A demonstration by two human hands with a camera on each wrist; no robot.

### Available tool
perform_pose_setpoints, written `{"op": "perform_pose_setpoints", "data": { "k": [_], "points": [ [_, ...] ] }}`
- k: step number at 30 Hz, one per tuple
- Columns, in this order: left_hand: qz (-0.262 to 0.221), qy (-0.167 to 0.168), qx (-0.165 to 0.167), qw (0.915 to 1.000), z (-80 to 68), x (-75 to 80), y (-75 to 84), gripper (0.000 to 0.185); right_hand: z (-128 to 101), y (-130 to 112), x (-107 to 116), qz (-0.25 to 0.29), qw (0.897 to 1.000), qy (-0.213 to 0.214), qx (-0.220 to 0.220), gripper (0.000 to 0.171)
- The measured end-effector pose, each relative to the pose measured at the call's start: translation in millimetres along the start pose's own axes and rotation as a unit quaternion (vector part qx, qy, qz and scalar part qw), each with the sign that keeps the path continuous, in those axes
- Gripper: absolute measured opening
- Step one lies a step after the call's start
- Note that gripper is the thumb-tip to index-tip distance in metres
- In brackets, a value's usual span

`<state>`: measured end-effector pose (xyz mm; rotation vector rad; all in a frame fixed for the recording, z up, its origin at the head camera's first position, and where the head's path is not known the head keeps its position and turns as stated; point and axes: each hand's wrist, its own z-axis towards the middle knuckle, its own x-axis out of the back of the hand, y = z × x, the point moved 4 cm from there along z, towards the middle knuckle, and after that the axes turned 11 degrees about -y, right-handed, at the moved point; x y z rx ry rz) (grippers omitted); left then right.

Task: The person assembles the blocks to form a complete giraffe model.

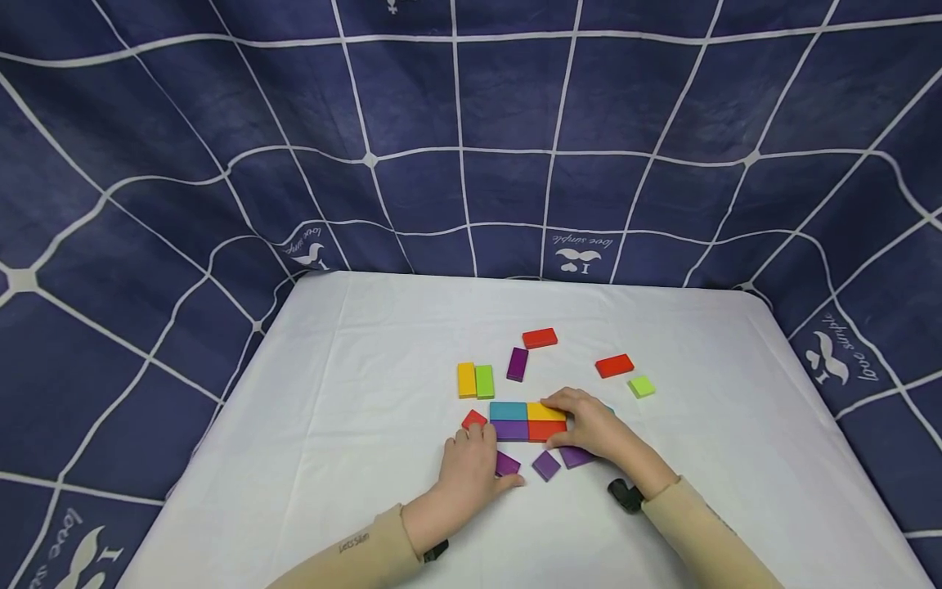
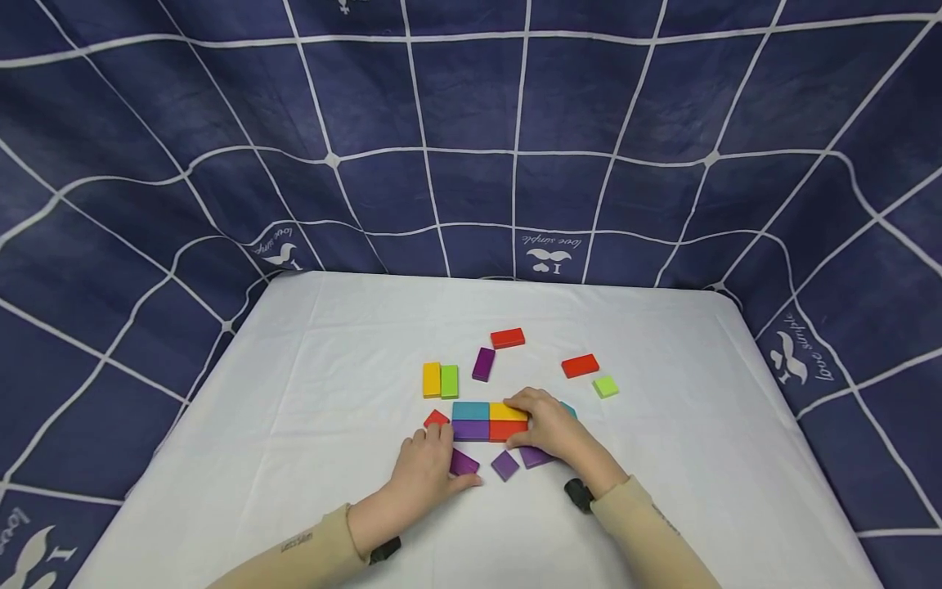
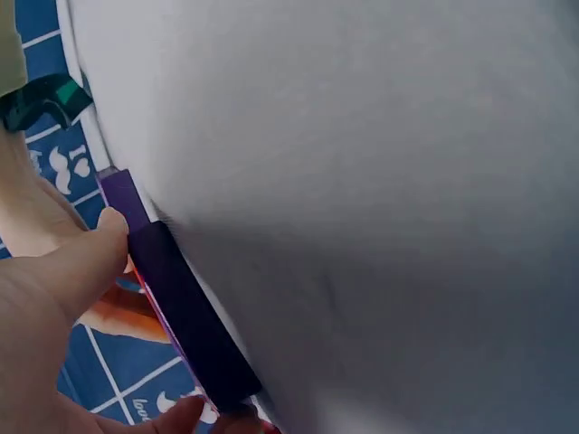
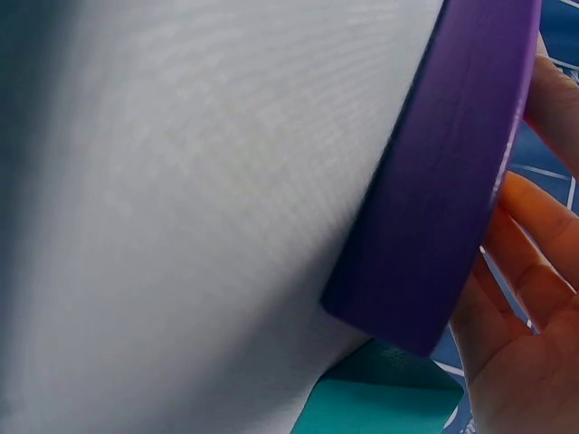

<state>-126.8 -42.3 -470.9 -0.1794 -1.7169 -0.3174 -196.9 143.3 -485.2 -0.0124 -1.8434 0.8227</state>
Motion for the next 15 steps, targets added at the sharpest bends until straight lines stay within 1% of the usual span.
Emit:
{"op": "perform_pose_setpoints", "data": {
  "k": [2,4,7,9,11,13,15],
  "points": [
    [-0.016,-0.011,-0.002,0.9998,0.6,-0.9,-0.6,0.074,0,1,0,-0.004,1.000,0.003,0.004,0.063],
    [-0.037,-0.029,-0.009,0.9988,1.1,-1.3,-2.3,0.076,-1,1,0,-0.005,1.000,0.005,0.007,0.063],
    [-0.075,-0.060,-0.033,0.9948,1.7,-2.2,-7.1,0.081,-1,0,1,-0.007,1.000,0.005,0.010,0.063],
    [-0.096,-0.074,-0.059,0.9909,1.8,-2.5,-10.9,0.079,-1,0,1,-0.002,1.000,0.002,0.008,0.063],
    [-0.107,-0.082,-0.093,0.9864,0.8,-2.5,-14.1,0.072,-1,-1,1,-0.001,1.000,-0.001,0.006,0.063],
    [-0.109,-0.086,-0.127,0.9821,0.0,-2.8,-16.3,0.063,-2,-1,2,0.003,1.000,-0.004,0.005,0.063],
    [-0.101,-0.083,-0.157,0.9788,-1.2,-2.2,-17.2,0.059,-1,0,1,0.005,1.000,-0.005,0.001,0.063]
  ]
}}
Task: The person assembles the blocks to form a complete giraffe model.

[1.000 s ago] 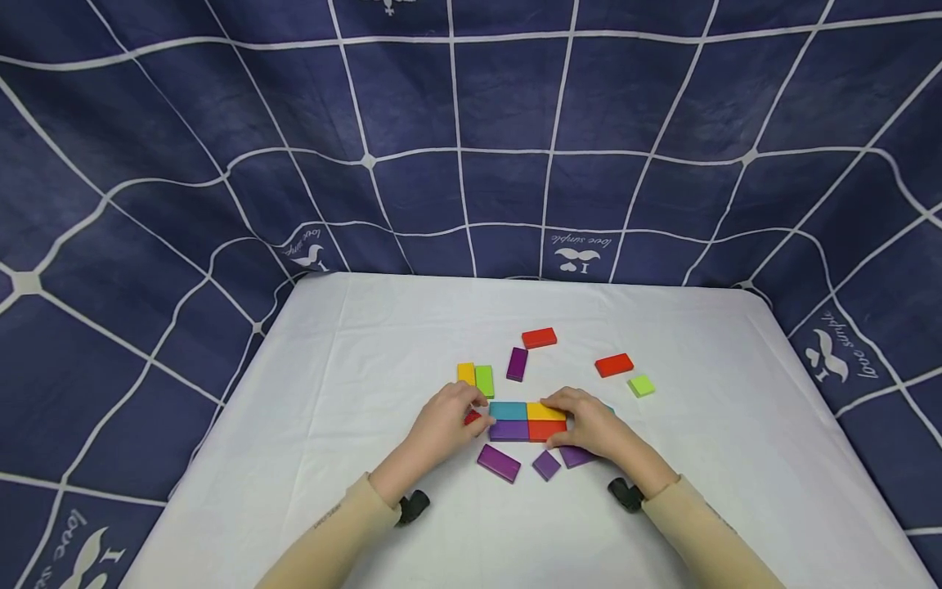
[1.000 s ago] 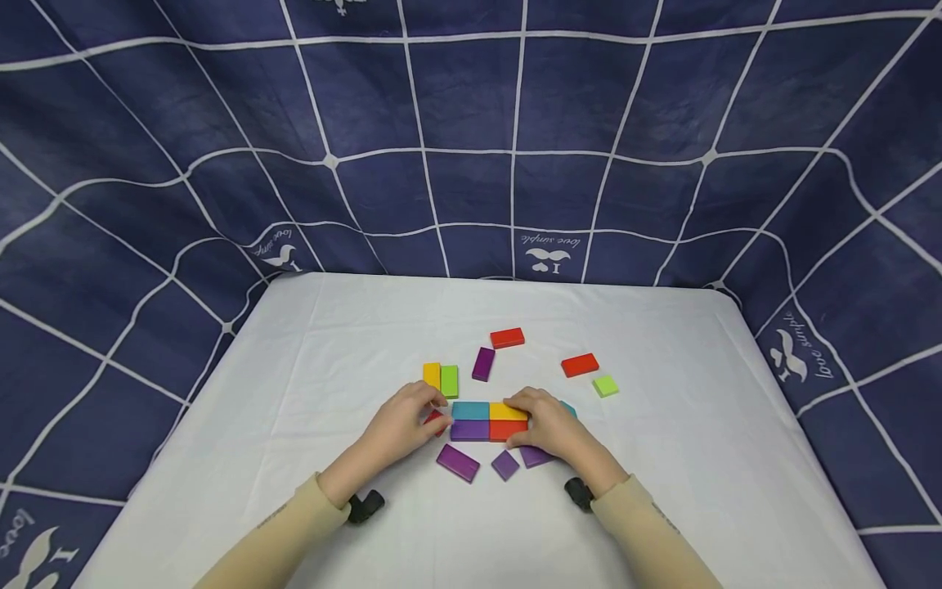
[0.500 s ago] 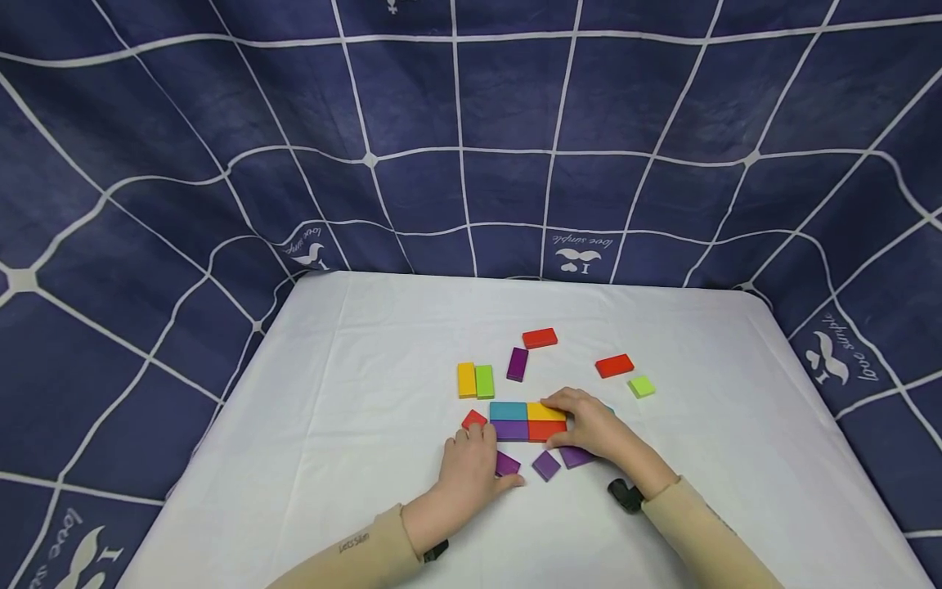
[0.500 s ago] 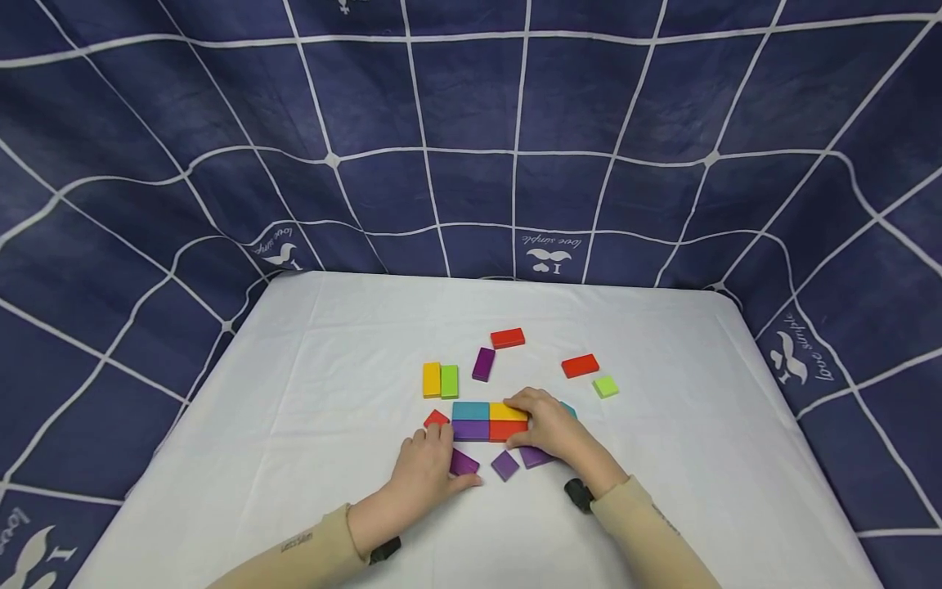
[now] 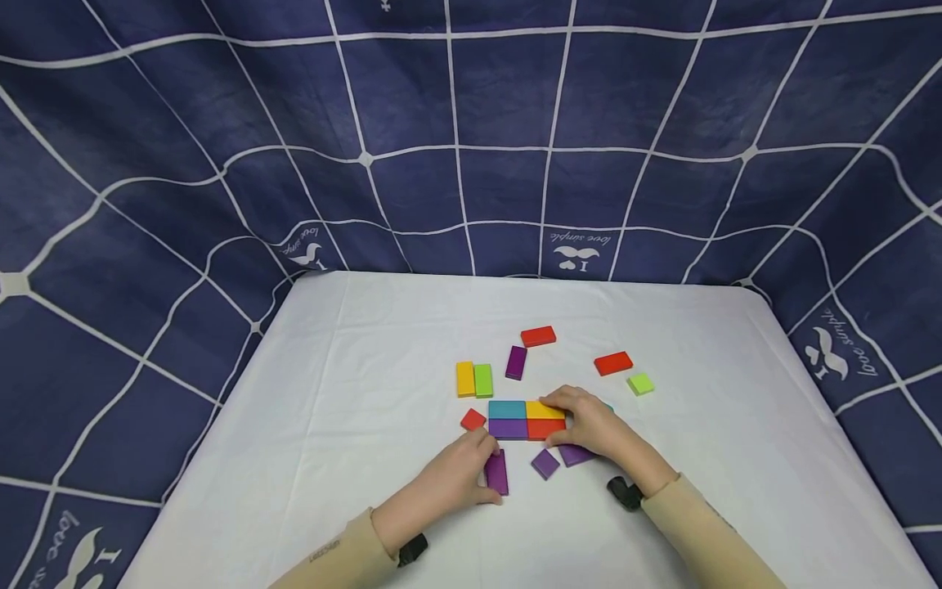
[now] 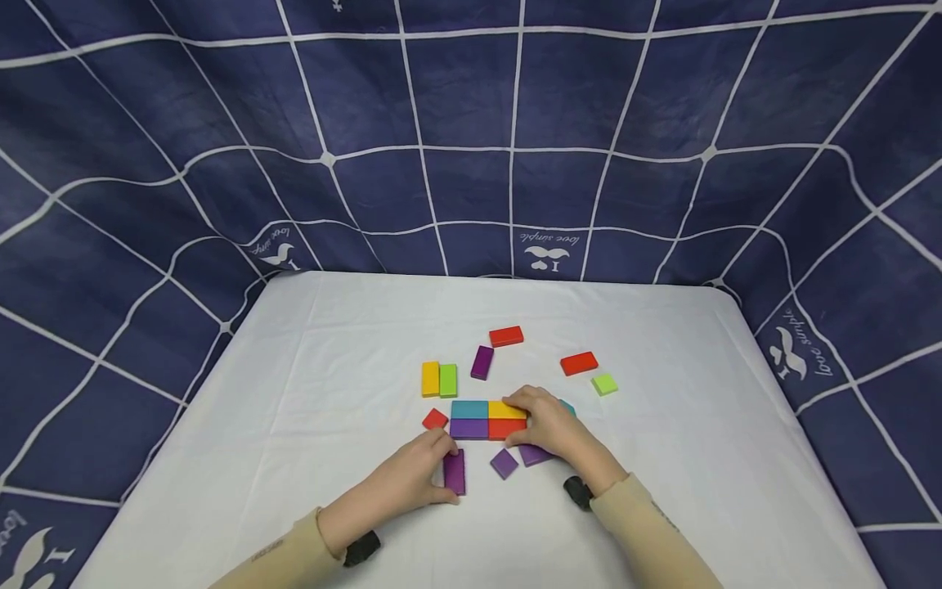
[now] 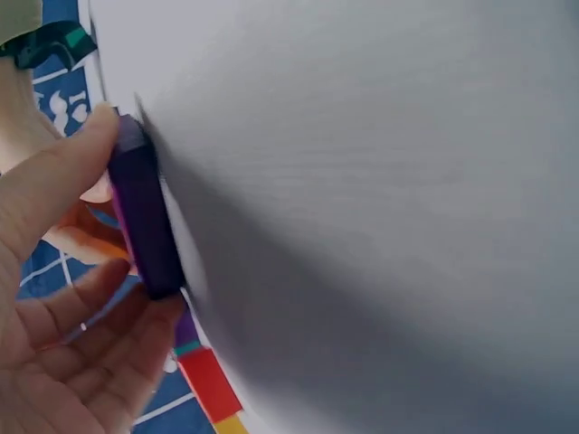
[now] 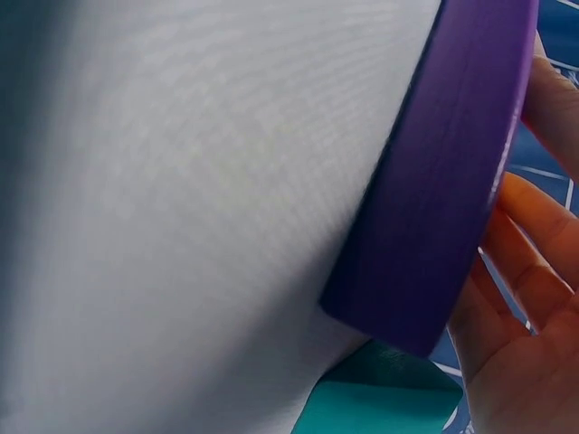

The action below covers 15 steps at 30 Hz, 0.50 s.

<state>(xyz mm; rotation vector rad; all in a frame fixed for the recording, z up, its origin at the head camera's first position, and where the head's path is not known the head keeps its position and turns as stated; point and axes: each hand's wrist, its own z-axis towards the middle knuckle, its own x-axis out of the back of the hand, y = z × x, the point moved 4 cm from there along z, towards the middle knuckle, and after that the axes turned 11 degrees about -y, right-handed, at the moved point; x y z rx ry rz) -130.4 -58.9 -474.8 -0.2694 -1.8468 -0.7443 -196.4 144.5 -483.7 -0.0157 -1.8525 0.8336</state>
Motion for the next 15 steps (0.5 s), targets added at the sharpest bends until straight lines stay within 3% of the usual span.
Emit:
{"op": "perform_pose_setpoints", "data": {
  "k": [7,15],
  "points": [
    [0.075,0.023,-0.053,0.9955,-3.3,3.6,2.5,0.058,1.5,1.7,-0.7,-0.003,1.000,-0.001,-0.002,0.064],
    [0.079,0.025,-0.053,0.9952,0.0,7.1,1.1,0.057,1.6,1.7,-1.0,-0.002,1.000,-0.002,-0.001,0.063]
  ]
}}
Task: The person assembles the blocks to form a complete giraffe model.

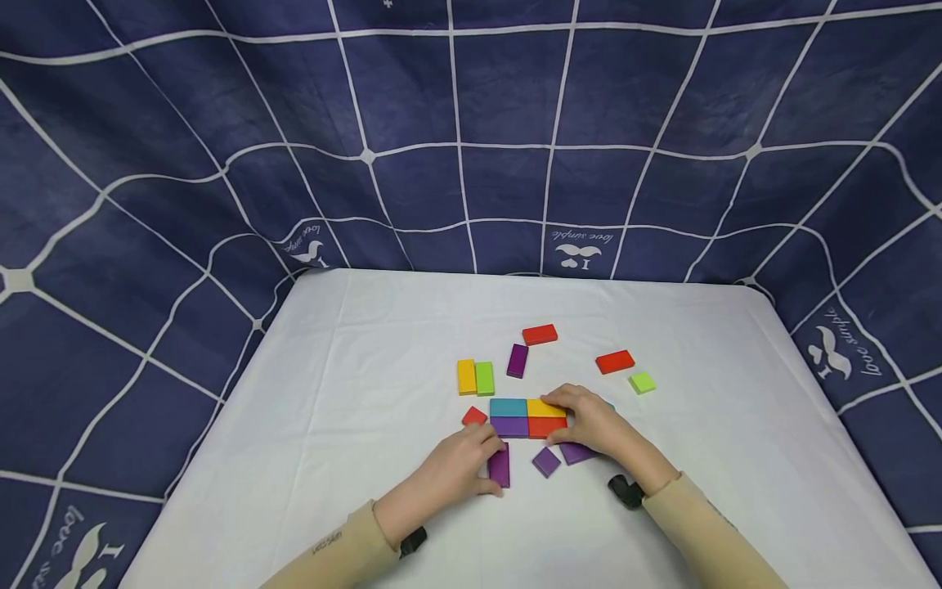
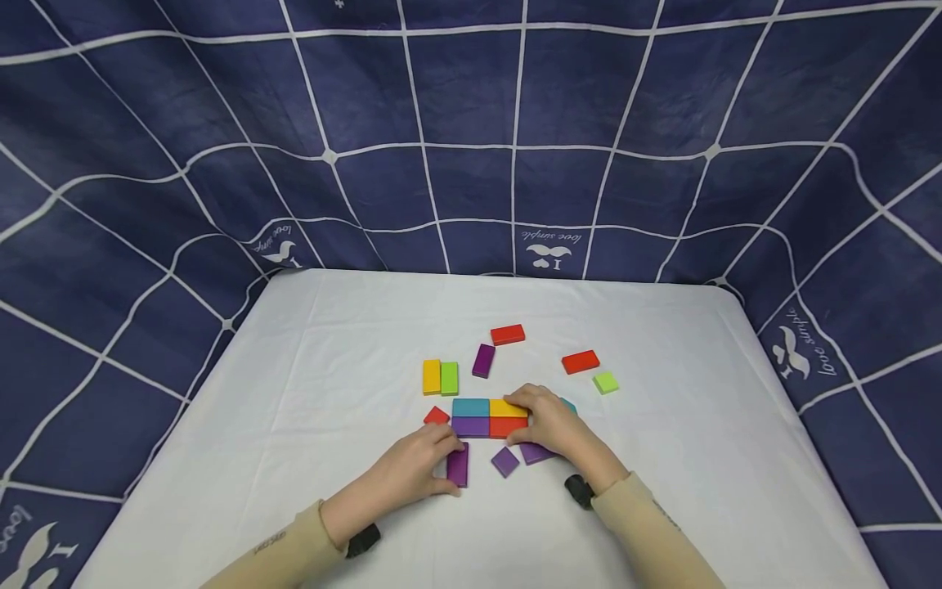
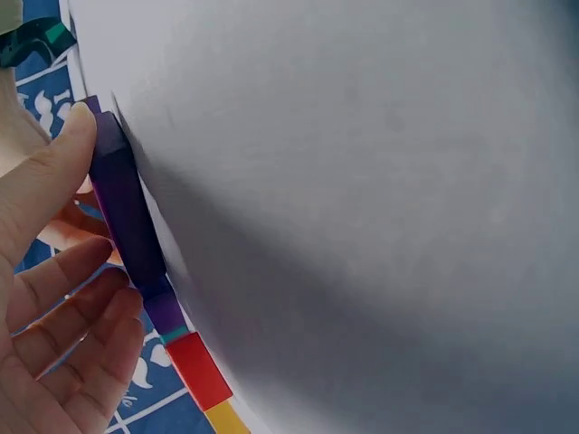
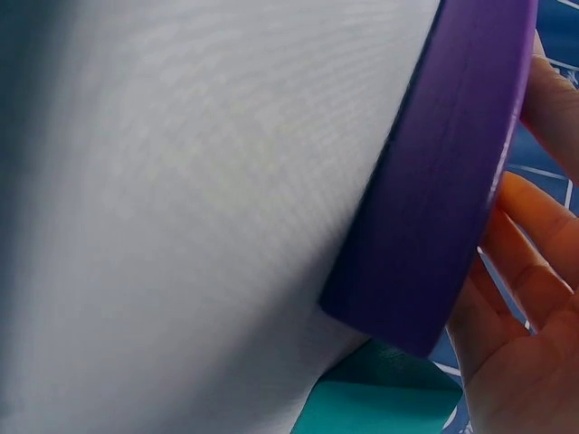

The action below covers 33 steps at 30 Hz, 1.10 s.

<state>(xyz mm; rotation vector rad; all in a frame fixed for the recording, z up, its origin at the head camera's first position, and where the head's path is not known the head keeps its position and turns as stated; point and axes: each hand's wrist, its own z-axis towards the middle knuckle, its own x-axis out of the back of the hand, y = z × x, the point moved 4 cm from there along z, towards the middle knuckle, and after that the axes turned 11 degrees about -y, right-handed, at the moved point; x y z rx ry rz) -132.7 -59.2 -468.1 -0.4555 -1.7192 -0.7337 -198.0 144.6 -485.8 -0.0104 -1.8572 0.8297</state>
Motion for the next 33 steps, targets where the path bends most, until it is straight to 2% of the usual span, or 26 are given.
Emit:
{"op": "perform_pose_setpoints", "data": {
  "k": [8,11,16,20,26,33],
  "points": [
    [-0.007,-0.003,0.016,0.9998,4.1,-1.4,-4.1,0.059,0,0,1,-0.002,1.000,0.001,0.006,0.064],
    [-0.014,0.010,0.016,0.9997,3.7,-0.1,-6.7,0.063,0,0,1,-0.003,1.000,0.001,0.008,0.064],
    [-0.005,0.022,0.020,0.9995,3.7,3.1,-14.0,0.086,1,1,1,-0.003,1.000,0.001,0.008,0.064],
    [0.000,-0.004,0.019,0.9998,5.0,3.6,-18.3,0.100,1,1,1,0.002,1.000,0.002,0.008,0.064],
    [0.011,-0.034,0.008,0.9993,8.5,-1.1,-21.1,0.097,0,1,0,0.004,1.000,0.003,0.009,0.064],
    [0.006,-0.044,0.011,0.9990,11.8,-4.1,-23.0,0.095,0,0,1,0.006,1.000,0.004,0.010,0.064]
  ]
}}
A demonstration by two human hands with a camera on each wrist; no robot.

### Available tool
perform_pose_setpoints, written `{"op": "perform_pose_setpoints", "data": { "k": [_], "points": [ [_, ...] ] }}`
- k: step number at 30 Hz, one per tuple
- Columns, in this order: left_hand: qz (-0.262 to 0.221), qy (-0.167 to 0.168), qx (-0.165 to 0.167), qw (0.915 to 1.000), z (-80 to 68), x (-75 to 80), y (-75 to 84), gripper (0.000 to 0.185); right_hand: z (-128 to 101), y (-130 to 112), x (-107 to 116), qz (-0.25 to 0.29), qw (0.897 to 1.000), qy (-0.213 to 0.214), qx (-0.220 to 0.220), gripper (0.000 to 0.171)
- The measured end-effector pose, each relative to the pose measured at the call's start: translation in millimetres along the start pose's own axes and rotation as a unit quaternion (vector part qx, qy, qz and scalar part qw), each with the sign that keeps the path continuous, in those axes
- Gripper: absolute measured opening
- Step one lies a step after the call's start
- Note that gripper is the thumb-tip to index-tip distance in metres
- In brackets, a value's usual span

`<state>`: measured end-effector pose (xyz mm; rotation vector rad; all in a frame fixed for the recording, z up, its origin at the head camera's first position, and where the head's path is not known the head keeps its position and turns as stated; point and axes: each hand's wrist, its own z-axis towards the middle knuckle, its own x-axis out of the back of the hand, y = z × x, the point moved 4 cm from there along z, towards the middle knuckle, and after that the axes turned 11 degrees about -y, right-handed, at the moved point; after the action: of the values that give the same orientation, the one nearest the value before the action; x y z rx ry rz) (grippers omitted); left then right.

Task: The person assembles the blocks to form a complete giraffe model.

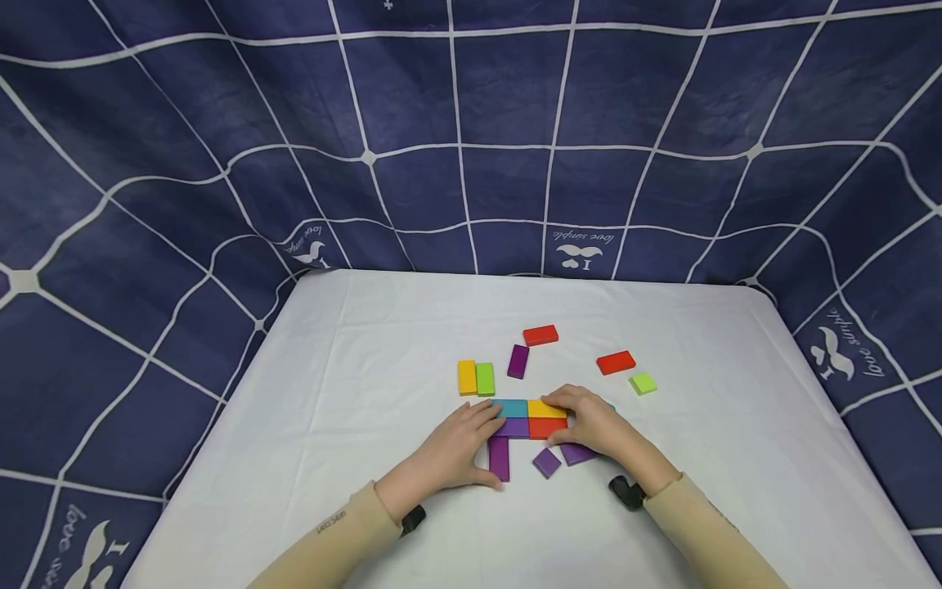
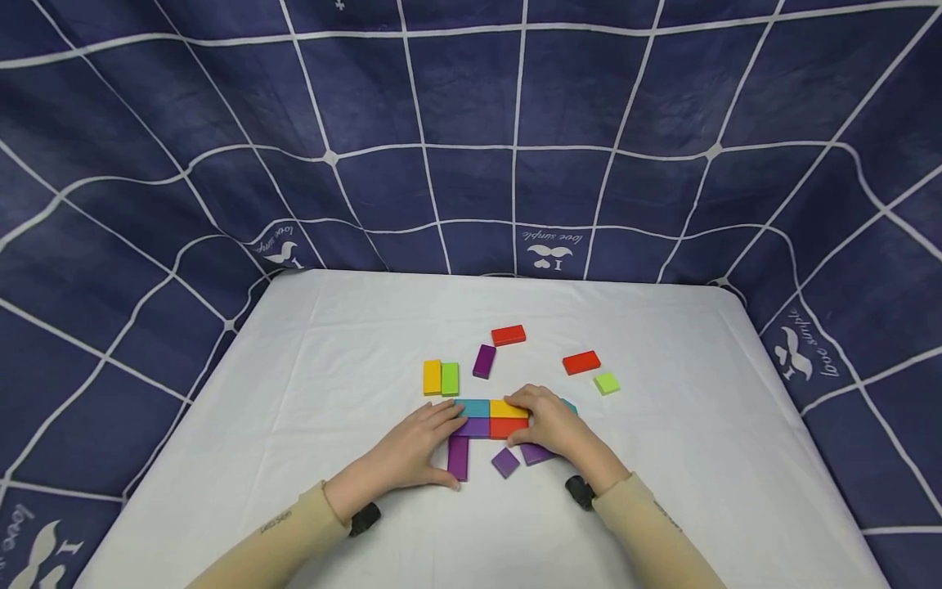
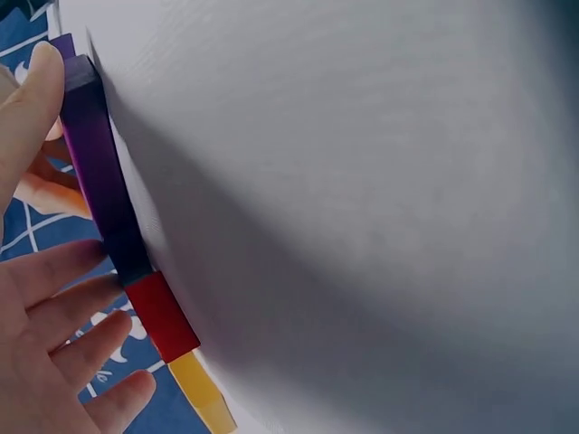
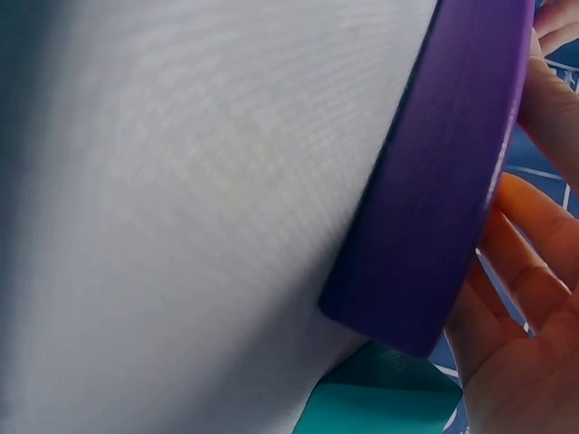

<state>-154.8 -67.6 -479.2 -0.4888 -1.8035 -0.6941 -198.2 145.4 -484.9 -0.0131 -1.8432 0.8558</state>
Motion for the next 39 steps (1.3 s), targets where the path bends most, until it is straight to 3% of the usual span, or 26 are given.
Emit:
{"op": "perform_pose_setpoints", "data": {
  "k": [9,14,18,23,32,39],
  "points": [
    [-0.007,-0.004,-0.001,1.0000,0.8,0.5,-0.9,0.096,0,0,0,0.007,1.000,-0.006,-0.007,0.064],
    [-0.082,0.009,0.009,0.9965,-1.3,3.2,-6.8,0.090,0,1,-2,0.005,1.000,-0.005,-0.007,0.065],
    [-0.140,0.051,0.059,0.9871,-3.7,7.8,-19.6,0.069,0,1,-3,0.007,1.000,-0.007,-0.008,0.064],
    [-0.144,0.065,0.102,0.9821,-5.9,7.7,-32.1,0.054,-1,1,-4,0.006,1.000,-0.008,-0.011,0.064],
    [-0.140,0.080,0.117,0.9800,1.9,4.1,-35.1,0.046,-1,1,-3,0.008,1.000,-0.008,-0.015,0.065],
    [-0.158,0.084,0.141,0.9736,1.2,8.3,-34.7,0.037,0,1,-2,0.005,1.000,-0.008,-0.013,0.065]
  ]
}}
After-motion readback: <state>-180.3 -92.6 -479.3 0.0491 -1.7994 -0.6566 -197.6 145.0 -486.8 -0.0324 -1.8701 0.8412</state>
